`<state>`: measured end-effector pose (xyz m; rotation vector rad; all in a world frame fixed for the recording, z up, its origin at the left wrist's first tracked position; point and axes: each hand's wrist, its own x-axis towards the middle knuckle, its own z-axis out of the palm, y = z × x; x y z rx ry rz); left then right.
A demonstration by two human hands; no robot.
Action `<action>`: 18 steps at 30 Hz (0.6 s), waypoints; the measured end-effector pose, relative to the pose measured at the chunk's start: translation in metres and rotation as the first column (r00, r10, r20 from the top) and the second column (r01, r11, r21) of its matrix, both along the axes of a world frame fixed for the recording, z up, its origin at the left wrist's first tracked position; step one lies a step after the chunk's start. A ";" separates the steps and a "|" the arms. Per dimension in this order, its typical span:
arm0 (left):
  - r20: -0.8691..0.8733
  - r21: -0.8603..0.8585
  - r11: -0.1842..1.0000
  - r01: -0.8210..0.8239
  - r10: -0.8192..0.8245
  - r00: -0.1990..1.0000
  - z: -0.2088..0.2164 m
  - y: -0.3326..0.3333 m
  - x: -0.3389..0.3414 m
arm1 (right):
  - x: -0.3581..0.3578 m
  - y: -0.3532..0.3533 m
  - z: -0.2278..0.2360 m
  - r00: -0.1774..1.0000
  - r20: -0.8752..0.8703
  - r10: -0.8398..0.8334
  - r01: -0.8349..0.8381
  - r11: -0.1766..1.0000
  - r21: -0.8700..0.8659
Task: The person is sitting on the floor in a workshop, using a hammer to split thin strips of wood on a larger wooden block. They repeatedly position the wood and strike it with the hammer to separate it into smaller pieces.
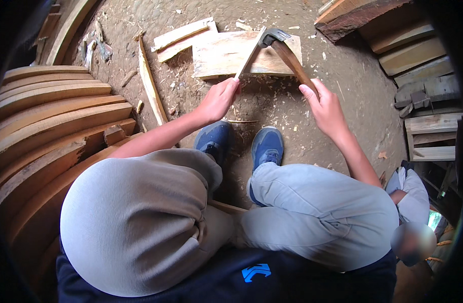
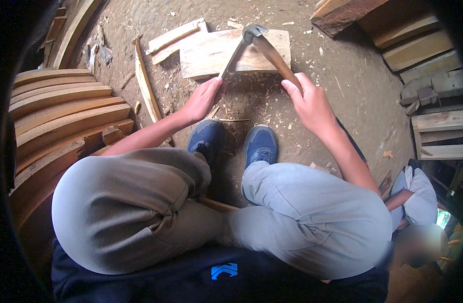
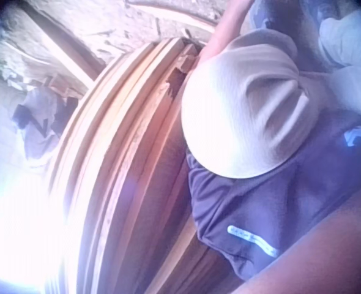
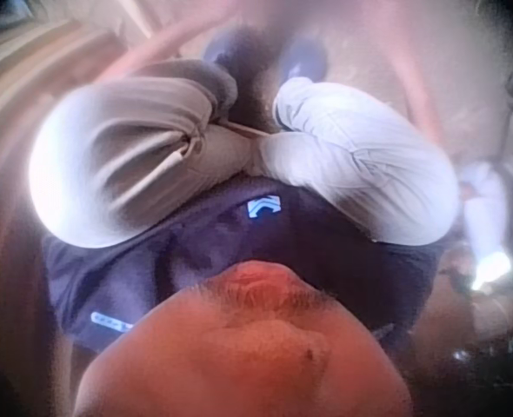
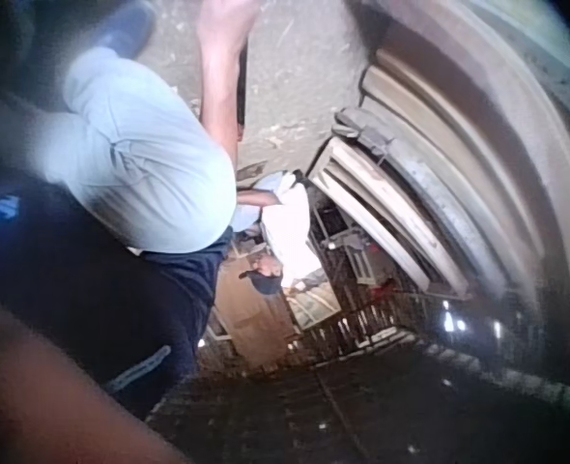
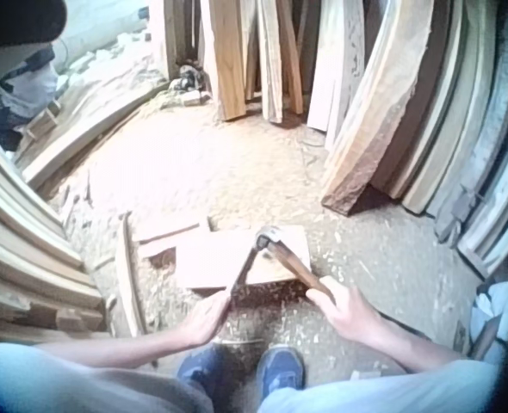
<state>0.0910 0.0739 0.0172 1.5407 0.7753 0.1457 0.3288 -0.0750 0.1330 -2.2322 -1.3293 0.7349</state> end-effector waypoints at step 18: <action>-0.077 0.148 0.986 0.076 -0.065 0.995 0.006 -0.001 0.010 | 0.009 0.017 0.056 0.972 0.218 0.093 -0.091 0.996 -0.020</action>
